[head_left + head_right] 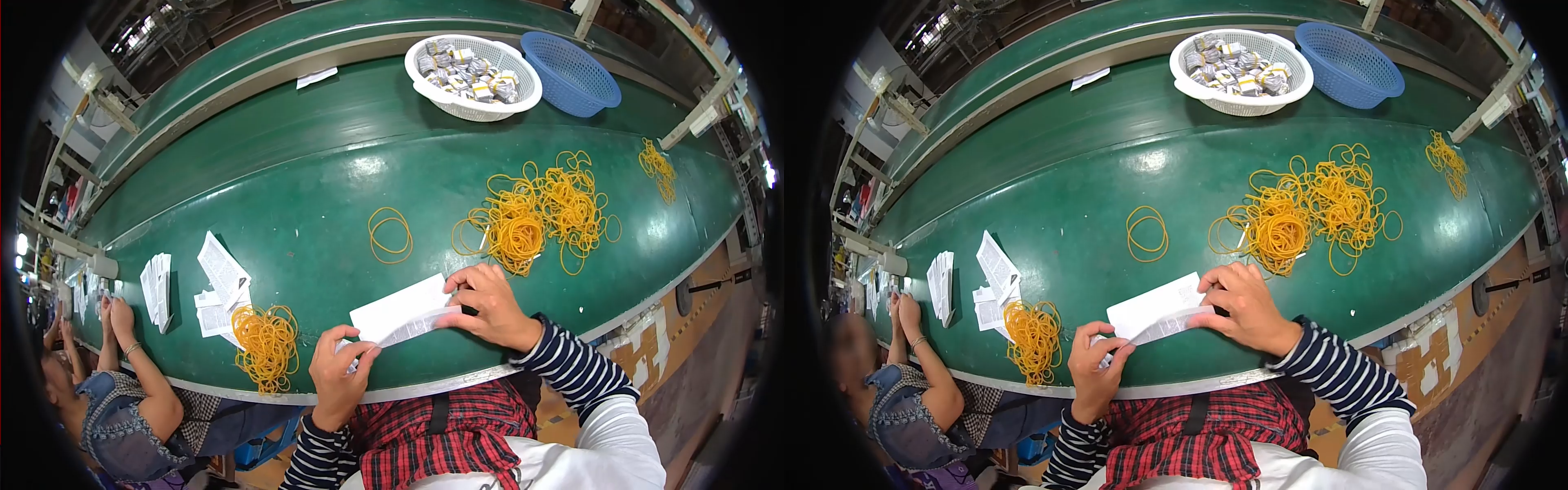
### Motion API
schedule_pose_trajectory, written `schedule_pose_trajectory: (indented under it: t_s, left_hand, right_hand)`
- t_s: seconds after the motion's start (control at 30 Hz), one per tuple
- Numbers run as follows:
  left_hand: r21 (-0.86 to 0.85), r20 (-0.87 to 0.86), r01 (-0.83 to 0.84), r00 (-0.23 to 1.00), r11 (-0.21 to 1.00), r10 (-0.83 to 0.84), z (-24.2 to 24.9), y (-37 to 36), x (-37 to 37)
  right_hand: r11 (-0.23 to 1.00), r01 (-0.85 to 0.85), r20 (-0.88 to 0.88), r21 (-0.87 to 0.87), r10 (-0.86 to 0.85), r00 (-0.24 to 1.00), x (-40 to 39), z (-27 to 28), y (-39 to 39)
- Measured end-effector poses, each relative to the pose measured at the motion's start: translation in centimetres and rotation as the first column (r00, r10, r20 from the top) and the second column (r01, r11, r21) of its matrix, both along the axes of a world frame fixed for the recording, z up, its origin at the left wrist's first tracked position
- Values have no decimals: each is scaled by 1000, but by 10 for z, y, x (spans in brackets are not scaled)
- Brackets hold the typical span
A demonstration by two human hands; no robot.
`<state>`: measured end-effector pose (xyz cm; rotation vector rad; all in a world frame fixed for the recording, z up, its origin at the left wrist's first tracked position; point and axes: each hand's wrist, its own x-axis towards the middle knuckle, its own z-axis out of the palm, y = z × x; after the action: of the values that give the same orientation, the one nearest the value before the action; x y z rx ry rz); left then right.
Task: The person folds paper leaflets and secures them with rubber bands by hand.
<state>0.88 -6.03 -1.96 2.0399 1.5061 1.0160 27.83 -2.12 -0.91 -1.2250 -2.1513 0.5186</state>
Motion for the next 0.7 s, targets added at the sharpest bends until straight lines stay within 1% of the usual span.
schedule_pose_trajectory:
  t_s: [0.03,0.13,0.17,0.23,0.3,0.43,0.5,0.6,0.7]
  left_hand:
    - [3,37,28,999,1000,-28,-2,-3,-3]
    - [-1,6,87,996,996,-87,-1,-3,-7]
    - [4,-46,109,993,994,-109,2,-3,-7]
    - [11,-148,161,976,987,-158,10,-3,-6]
    - [-10,-177,154,972,988,-153,11,-7,-5]
    - [-22,-192,96,977,995,-98,13,-15,-2]
    - [20,-183,49,982,999,-45,10,-18,1]
    - [57,-145,-38,988,998,45,0,-22,5]
    - [42,-124,-120,984,992,124,4,-22,13]
  right_hand:
    - [996,-85,-23,-30,84,996,5,3,-1]
    - [984,-176,-30,3,176,984,15,-1,-3]
    - [983,-185,-18,-20,185,983,16,0,-6]
    - [982,-186,33,31,185,982,15,-3,-10]
    - [981,-189,77,53,184,980,15,-4,-14]
    - [996,-81,3,34,81,997,6,2,-20]
    - [999,-13,-8,32,13,1000,1,-1,-21]
    - [993,109,6,45,-109,994,-8,-4,-17]
    - [989,142,41,51,-144,989,-13,-2,-14]
